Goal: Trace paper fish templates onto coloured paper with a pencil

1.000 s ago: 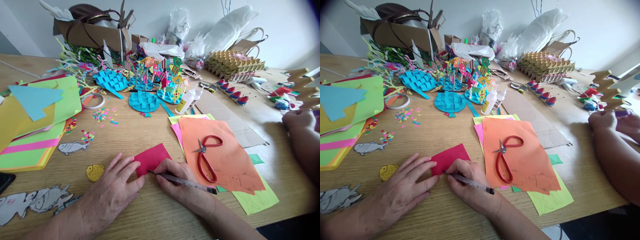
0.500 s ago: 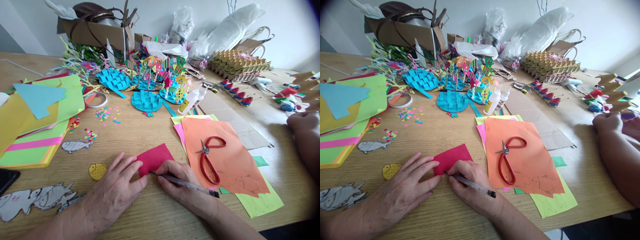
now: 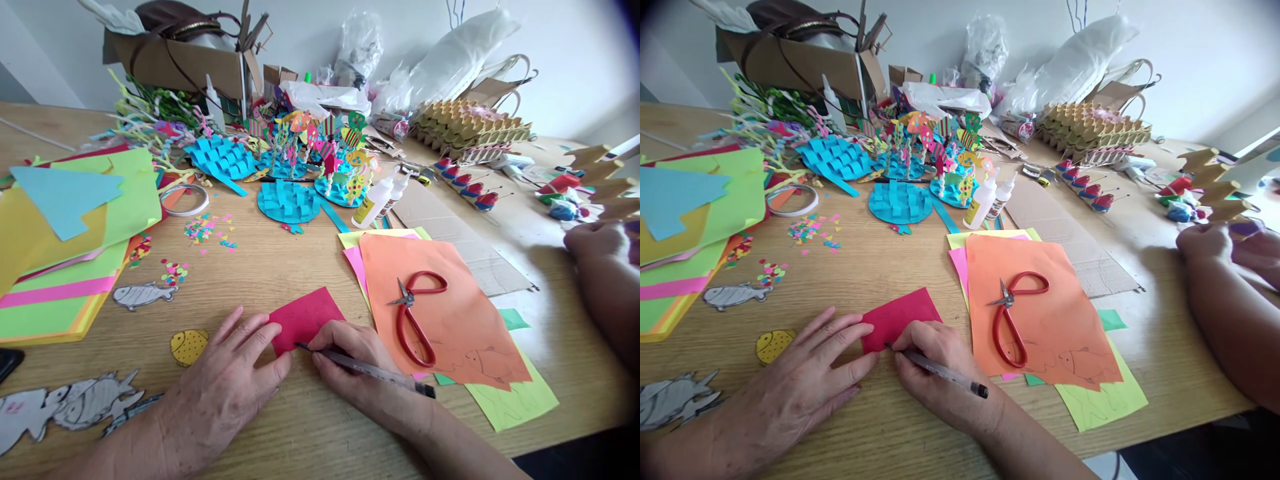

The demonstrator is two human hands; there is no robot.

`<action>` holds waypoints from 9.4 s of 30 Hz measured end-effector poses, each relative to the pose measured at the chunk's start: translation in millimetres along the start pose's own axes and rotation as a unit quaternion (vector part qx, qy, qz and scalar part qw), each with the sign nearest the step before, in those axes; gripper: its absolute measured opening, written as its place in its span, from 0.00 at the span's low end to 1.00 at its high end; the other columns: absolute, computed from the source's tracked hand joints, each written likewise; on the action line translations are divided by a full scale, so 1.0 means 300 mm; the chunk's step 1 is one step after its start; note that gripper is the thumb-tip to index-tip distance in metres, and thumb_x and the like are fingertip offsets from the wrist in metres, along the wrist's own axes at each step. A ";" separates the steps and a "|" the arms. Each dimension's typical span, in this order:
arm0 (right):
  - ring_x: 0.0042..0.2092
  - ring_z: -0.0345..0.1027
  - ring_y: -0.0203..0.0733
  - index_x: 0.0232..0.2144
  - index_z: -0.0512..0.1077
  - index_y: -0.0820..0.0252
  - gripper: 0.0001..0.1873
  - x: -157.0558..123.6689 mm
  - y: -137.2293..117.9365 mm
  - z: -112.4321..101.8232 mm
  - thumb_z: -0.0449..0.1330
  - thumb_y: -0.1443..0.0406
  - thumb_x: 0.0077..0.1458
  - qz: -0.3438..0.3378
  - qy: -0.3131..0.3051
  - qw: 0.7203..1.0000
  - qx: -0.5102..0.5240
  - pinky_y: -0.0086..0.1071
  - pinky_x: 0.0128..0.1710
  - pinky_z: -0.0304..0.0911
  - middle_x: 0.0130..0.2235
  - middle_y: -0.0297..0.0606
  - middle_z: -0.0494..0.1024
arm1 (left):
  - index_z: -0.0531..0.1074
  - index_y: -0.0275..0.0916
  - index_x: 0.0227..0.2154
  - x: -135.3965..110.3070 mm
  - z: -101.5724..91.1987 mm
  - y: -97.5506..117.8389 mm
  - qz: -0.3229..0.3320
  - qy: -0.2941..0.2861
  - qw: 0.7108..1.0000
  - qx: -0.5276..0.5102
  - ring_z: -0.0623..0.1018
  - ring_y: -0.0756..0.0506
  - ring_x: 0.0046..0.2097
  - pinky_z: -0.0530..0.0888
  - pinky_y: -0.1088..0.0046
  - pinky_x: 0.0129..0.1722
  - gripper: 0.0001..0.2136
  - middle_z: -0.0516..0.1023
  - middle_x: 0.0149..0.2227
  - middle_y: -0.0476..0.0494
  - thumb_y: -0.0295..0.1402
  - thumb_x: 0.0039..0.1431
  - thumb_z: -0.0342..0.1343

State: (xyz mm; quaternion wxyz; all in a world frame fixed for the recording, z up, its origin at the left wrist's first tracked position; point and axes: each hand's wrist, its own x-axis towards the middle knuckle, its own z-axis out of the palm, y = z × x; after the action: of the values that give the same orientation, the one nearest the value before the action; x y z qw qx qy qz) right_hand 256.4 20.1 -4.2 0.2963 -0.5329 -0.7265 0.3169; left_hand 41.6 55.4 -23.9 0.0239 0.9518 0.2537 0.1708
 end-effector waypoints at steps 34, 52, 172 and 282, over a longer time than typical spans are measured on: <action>0.22 0.60 0.31 0.27 0.65 0.57 0.05 -0.001 -0.003 -0.008 0.53 0.72 0.50 0.024 0.033 0.999 -0.006 0.25 0.24 0.56 0.22 0.27 0.68 | 0.72 0.47 0.41 -0.015 0.040 0.008 -0.026 0.047 0.999 -0.010 0.68 0.41 0.52 0.63 0.49 0.55 0.13 0.72 0.47 0.44 0.28 0.64 0.44; 0.26 0.64 0.33 0.27 0.67 0.58 0.06 0.004 -0.008 0.000 0.53 0.73 0.50 -0.019 0.003 1.000 -0.003 0.25 0.27 0.58 0.24 0.29 0.72 | 0.71 0.46 0.45 0.003 -0.016 -0.014 0.026 -0.020 0.999 0.015 0.70 0.40 0.51 0.68 0.49 0.51 0.13 0.72 0.47 0.42 0.27 0.64 0.45; 0.22 0.60 0.31 0.26 0.65 0.59 0.06 0.000 0.000 -0.002 0.53 0.73 0.48 -0.011 0.050 0.999 -0.008 0.24 0.23 0.54 0.21 0.28 0.68 | 0.71 0.48 0.46 -0.001 -0.006 -0.024 0.038 -0.030 0.999 0.023 0.69 0.40 0.51 0.67 0.50 0.51 0.13 0.72 0.47 0.42 0.30 0.65 0.44; 0.25 0.64 0.33 0.30 0.68 0.59 0.04 0.091 -0.045 -0.022 0.53 0.70 0.53 0.052 -0.008 0.996 0.077 0.25 0.24 0.58 0.26 0.31 0.73 | 0.69 0.49 0.48 -0.001 0.012 0.017 -0.024 0.003 0.999 -0.021 0.68 0.40 0.52 0.63 0.49 0.54 0.13 0.73 0.45 0.45 0.30 0.62 0.50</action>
State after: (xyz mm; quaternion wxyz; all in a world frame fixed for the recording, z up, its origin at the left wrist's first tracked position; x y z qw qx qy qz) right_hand 246.6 44.3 13.0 0.3137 -0.5428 -0.6738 0.3911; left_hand 45.2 50.9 -26.6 0.0472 0.9441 0.2731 0.1783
